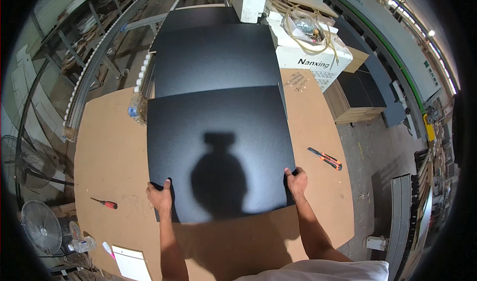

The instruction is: Trimming the excess edges of laminated wood panels using a utility knife in a furniture manufacturing facility.

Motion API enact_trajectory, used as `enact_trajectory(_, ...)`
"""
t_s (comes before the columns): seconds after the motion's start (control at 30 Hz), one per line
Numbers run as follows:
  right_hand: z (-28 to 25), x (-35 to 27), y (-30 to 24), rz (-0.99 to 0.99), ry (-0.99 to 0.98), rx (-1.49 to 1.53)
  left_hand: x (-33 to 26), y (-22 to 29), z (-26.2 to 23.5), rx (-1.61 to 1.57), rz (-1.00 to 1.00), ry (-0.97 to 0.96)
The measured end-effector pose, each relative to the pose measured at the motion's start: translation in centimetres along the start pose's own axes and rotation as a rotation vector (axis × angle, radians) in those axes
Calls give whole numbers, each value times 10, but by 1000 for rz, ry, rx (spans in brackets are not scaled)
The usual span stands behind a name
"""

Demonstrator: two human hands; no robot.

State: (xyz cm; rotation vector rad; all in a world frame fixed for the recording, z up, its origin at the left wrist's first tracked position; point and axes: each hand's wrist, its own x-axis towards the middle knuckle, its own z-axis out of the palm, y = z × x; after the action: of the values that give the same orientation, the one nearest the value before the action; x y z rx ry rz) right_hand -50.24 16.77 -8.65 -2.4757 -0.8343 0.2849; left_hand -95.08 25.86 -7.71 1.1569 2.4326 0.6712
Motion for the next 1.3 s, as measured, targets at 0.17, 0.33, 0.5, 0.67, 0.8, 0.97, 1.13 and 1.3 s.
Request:
enact_trajectory(0.17,16,87,-59,-113,23,8,48,54,27,-280,73,-25)
enact_trajectory(0.33,39,178,-100,-307,172,-42,103,116,45,-404,466,-23)
enact_trajectory(0.5,64,222,-108,-270,-57,120,174,79,81,-327,414,-61)
enact_trajectory(0.67,67,239,-111,-95,-231,215,187,95,90,-544,273,-285)
enact_trajectory(0.8,69,231,-98,-76,-287,344,192,99,75,-477,305,-294)
enact_trajectory(0.97,32,169,-68,-9,-335,333,170,48,28,-316,150,-385)
enact_trajectory(1.13,-64,57,-30,66,-226,37,55,-33,-33,-361,31,-315)
enact_trajectory(1.3,-124,-54,77,139,-311,5,-81,-119,-93,-296,-128,-329)
